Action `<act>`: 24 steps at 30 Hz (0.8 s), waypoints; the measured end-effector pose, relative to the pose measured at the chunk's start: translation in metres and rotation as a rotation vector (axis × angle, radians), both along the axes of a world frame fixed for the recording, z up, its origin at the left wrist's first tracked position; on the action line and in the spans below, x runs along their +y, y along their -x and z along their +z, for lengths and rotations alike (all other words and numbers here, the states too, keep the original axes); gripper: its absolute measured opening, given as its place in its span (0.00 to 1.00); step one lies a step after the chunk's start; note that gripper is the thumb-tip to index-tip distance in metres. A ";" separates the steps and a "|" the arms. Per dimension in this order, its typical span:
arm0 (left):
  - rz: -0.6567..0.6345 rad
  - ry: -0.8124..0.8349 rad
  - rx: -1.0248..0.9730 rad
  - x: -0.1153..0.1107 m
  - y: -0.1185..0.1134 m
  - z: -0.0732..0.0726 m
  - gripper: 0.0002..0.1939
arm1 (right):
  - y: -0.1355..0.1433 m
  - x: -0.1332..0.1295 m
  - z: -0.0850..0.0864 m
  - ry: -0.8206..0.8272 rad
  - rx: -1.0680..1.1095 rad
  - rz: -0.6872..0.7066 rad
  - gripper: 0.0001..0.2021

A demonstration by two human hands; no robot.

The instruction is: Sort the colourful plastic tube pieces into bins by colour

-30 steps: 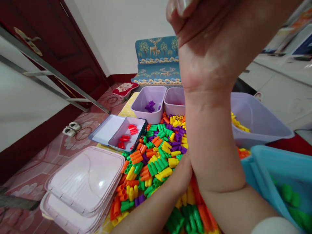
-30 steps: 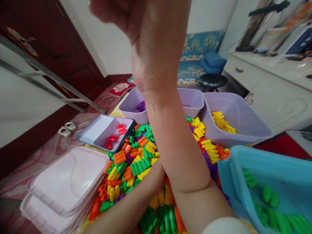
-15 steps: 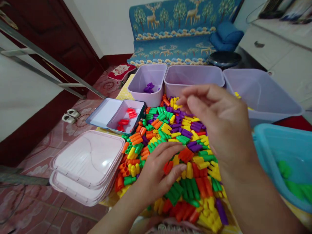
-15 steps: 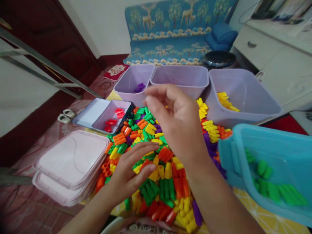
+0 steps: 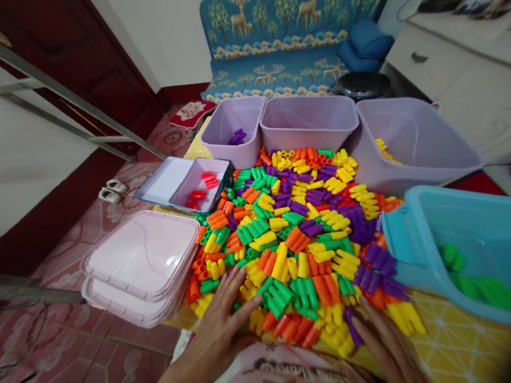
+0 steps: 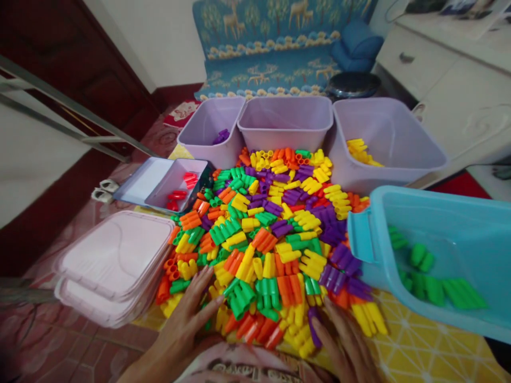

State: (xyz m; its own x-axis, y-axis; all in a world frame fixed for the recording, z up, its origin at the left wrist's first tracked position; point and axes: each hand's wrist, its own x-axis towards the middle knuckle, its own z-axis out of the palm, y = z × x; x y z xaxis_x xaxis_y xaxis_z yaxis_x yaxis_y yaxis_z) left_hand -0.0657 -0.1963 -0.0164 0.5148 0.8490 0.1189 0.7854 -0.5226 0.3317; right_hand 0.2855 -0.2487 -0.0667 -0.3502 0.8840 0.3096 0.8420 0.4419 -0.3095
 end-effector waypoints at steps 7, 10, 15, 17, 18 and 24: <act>0.072 -0.151 -0.055 0.021 -0.038 -0.020 0.45 | 0.057 0.053 0.013 -0.028 0.030 0.082 0.37; 0.099 -0.136 -0.088 0.033 -0.051 -0.015 0.46 | 0.073 0.079 0.022 -0.046 0.148 0.087 0.39; 0.150 -0.105 -0.170 0.077 -0.071 0.007 0.48 | 0.085 0.139 0.041 -0.102 0.269 0.109 0.39; 0.179 -0.117 -0.183 0.103 -0.077 0.020 0.47 | 0.089 0.167 0.051 -0.142 0.299 0.061 0.39; 0.191 -0.113 -0.184 0.117 -0.079 0.027 0.47 | 0.092 0.181 0.057 -0.148 0.317 0.036 0.38; 0.260 -0.035 -0.110 0.195 -0.090 0.057 0.42 | 0.097 0.253 0.084 -0.103 0.370 -0.212 0.37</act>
State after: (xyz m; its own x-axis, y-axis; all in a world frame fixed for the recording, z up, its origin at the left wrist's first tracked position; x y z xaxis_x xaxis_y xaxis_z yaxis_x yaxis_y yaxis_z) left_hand 0.0243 -0.0015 0.0404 0.2623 0.9454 0.1935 0.8550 -0.3206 0.4077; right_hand 0.1881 0.0046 0.0172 -0.0127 0.8822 0.4707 0.7579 0.3156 -0.5710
